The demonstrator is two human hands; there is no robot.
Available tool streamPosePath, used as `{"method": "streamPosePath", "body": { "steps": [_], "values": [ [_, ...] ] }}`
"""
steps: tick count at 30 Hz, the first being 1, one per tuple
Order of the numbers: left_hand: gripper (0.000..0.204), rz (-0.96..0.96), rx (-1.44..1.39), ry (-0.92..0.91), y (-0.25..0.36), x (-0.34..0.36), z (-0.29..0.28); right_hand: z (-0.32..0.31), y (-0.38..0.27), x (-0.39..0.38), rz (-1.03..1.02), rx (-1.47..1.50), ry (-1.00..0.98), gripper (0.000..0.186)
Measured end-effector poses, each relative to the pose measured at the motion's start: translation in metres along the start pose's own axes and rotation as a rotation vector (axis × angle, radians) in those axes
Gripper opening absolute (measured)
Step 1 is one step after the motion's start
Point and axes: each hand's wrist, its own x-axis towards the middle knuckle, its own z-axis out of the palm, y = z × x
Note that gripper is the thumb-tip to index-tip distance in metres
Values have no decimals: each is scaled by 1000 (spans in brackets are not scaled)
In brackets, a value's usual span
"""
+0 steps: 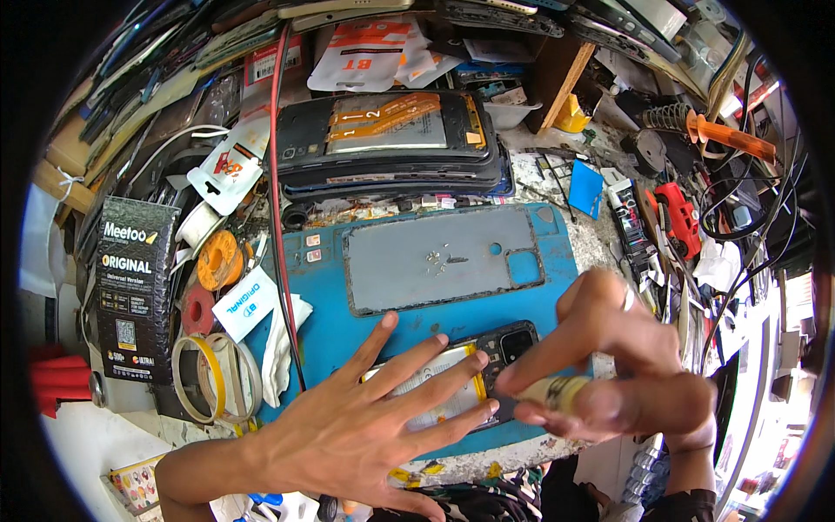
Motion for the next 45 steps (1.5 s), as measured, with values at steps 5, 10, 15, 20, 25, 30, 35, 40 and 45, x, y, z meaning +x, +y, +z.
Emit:
{"method": "streamPosePath", "body": {
  "steps": [5, 10, 15, 20, 25, 30, 35, 40, 45],
  "values": [
    [95, 49, -30, 31, -2, -1, -3, -1, 11, 2, -98, -104, -51, 65],
    [98, 91, 39, 48, -5, -5, -7, -2, 28, 5, -167, -42, 37, 94],
    [95, 78, 37, 259, -16, -10, -9, 10, 52, 13, -138, -100, 158, 85],
    [102, -52, 97, 293, -24, -10, -7, 22, 69, 21, -275, -107, 141, 74],
    [76, -60, 10, 411, -26, -8, -3, 21, 62, 18, -130, 7, 173, 83],
    [41, -183, -119, 731, -29, -3, 2, 27, 48, 14, 56, 397, 296, 92],
    [29, -134, -188, 812, -30, 1, 5, 34, 45, 13, 87, 524, 313, 94],
    [22, -82, -172, 842, -29, 5, 6, 37, 44, 12, 97, 537, 341, 95],
    [20, -89, -187, 856, -29, 6, 7, 35, 44, 12, 73, 525, 316, 95]
  ]
}}
